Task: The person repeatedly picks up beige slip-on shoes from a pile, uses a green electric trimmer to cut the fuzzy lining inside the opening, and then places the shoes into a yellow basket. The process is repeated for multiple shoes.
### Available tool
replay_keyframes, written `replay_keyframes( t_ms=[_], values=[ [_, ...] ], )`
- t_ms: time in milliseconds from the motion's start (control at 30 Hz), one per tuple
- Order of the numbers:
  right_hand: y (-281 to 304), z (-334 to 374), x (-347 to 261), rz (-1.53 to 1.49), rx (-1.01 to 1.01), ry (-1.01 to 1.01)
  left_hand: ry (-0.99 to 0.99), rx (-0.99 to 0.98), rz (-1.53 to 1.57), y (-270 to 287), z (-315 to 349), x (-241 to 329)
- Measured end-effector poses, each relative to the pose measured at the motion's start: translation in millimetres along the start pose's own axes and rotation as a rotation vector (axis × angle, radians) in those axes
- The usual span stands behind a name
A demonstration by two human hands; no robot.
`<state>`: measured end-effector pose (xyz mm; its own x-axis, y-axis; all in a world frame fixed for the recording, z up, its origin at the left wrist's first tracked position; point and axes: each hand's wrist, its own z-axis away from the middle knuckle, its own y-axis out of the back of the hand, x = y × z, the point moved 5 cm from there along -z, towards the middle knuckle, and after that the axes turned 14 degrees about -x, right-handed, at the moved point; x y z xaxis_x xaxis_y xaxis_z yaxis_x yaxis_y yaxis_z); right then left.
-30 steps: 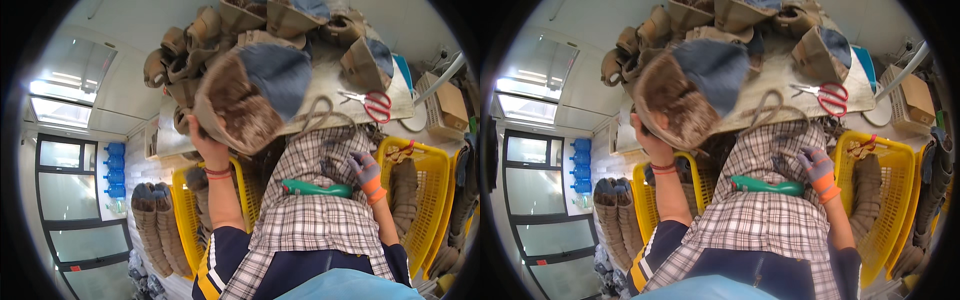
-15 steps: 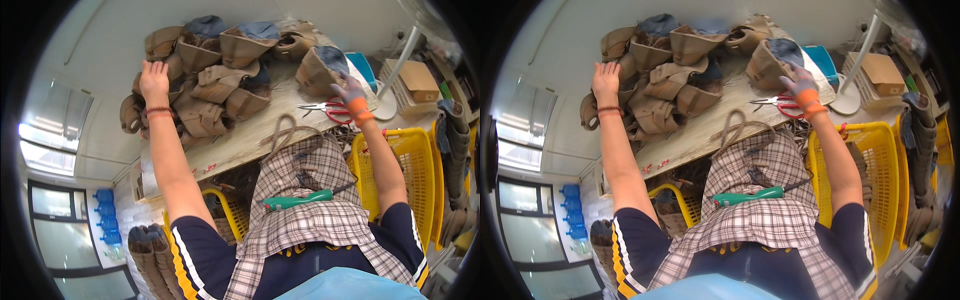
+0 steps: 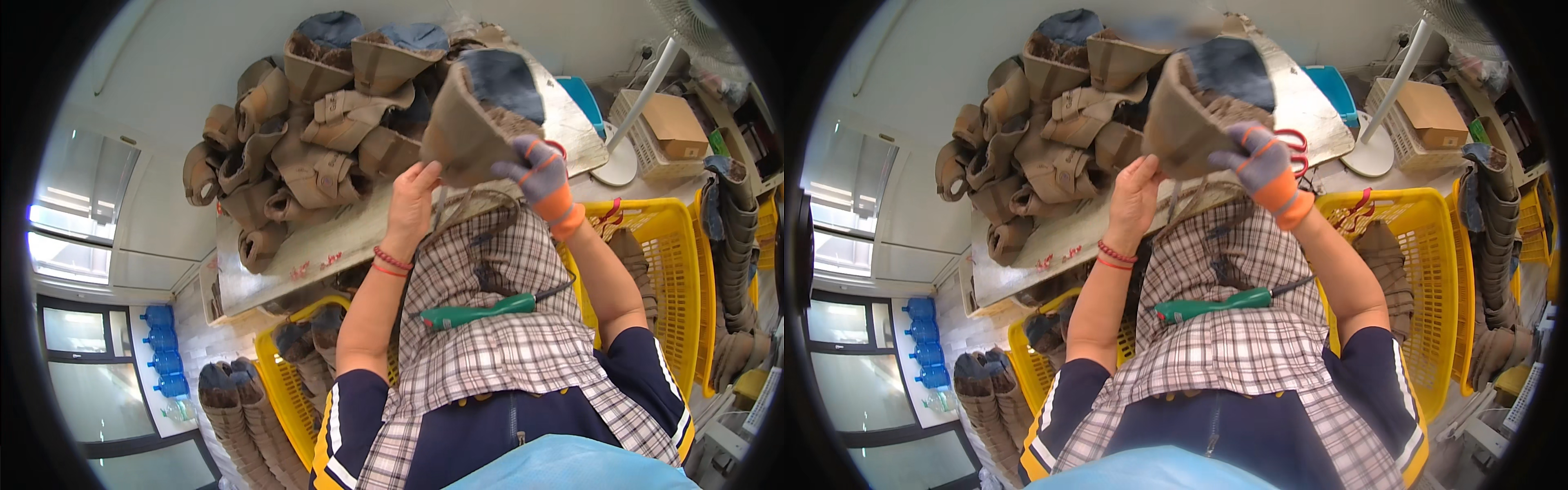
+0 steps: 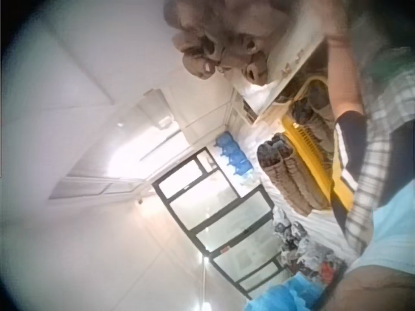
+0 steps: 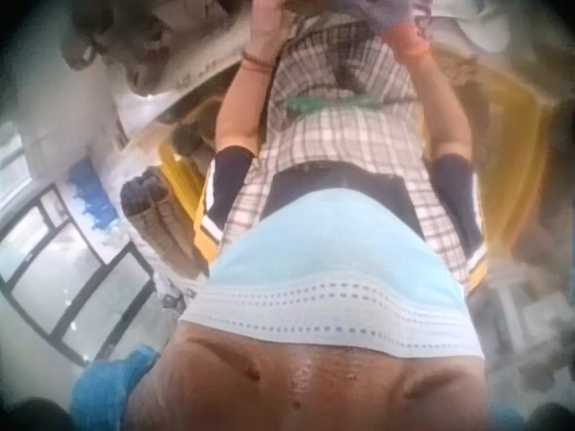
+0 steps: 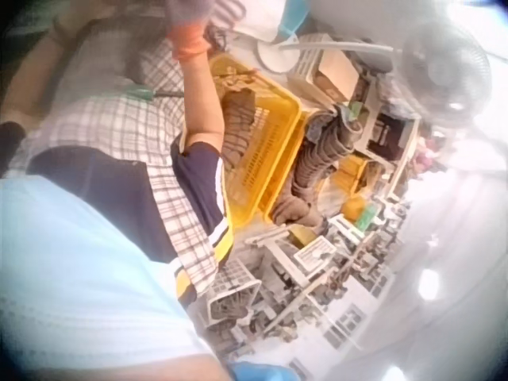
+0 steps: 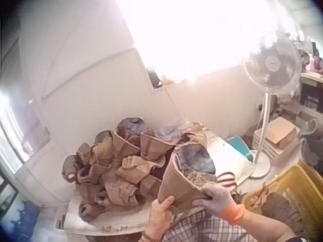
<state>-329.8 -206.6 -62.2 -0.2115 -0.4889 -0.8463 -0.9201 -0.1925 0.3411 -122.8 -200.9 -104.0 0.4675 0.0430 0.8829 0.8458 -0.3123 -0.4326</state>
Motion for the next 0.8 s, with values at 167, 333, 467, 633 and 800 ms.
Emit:
replay_keyframes(
  t_ms=[167,333,467,633,800],
  values=[
    [-17,49,-32,0.194,0.186,0.176,-0.072,0.109,0.24,-8,44,37],
    [-87,164,37,0.14,-0.757,-0.294,-0.107,0.211,0.813,54,112,56],
    [-126,180,37,0.557,-1.202,-0.336,-0.136,0.379,1.025,92,162,54],
    [-144,171,36,0.456,-1.196,-0.269,-0.143,0.448,1.025,92,182,55],
    [-108,159,15,0.459,-0.959,-0.519,-0.185,0.4,1.136,106,187,52]
  ],
)
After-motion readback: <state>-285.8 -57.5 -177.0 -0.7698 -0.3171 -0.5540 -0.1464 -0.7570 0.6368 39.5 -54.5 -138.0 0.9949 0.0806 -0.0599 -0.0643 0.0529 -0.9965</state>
